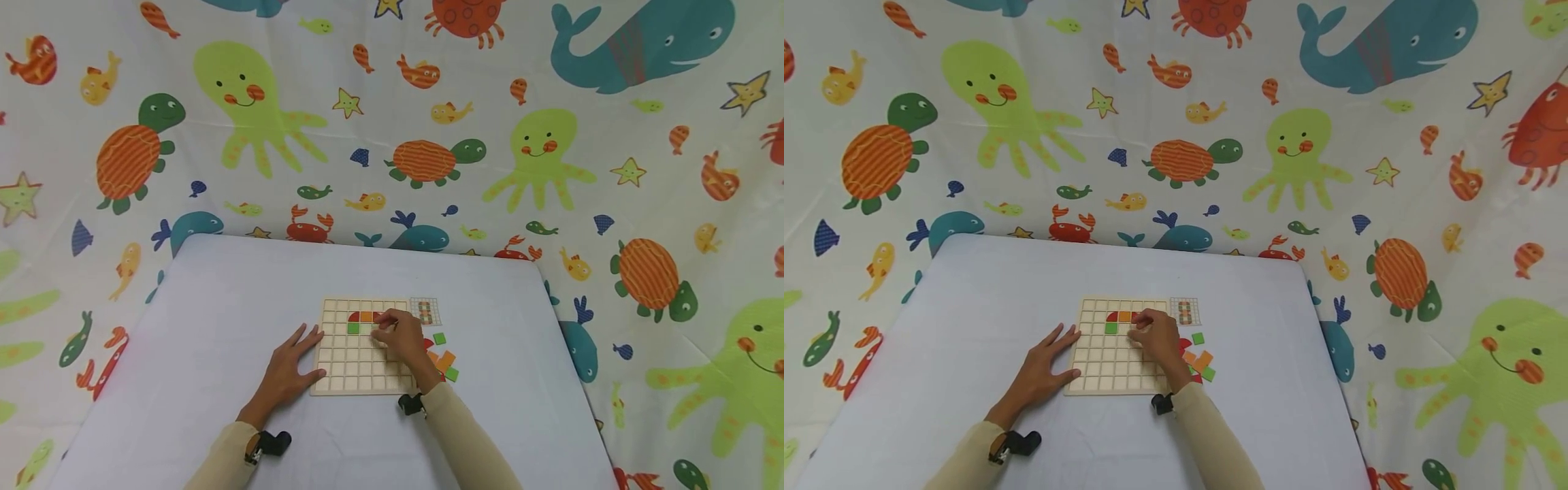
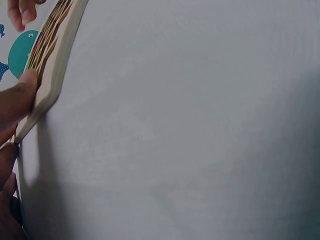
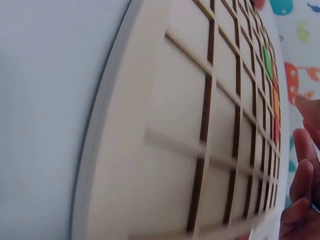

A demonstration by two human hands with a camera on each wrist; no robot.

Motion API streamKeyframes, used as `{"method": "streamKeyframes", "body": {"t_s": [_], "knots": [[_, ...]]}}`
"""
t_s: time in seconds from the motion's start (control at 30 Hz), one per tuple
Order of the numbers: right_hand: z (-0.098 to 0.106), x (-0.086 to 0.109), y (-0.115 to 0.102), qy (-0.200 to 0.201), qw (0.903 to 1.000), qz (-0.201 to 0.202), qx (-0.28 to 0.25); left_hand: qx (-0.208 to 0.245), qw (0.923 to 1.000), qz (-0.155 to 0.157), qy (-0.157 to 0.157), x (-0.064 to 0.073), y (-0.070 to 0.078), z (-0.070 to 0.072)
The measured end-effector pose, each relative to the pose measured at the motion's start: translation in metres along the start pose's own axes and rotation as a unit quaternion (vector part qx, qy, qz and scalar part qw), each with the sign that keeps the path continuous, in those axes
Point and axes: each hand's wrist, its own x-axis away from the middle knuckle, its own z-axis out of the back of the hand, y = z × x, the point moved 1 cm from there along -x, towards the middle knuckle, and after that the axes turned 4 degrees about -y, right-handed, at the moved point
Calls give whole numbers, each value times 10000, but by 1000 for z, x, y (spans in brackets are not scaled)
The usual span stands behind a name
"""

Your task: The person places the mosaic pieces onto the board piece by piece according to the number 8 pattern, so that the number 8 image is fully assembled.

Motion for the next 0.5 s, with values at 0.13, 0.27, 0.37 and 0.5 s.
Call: {"method": "streamKeyframes", "body": {"t_s": [0.13, 0.27, 0.37, 0.5], "knots": [[22, 10, 17, 159, 9997, 0, -165, 61, 10000, -20, 14, 0, 0, 1], [46, 18, 32, 441, 9985, -256, -216, 71, 10000, -35, 48, 0, 2, 2], [63, 25, 45, 668, 9960, -570, -159, 67, 9998, -104, 158, 1, 3, 2], [79, 33, 63, 873, 9907, -1047, 38, 103, 9994, -184, 273, 3, 3, 1]]}}
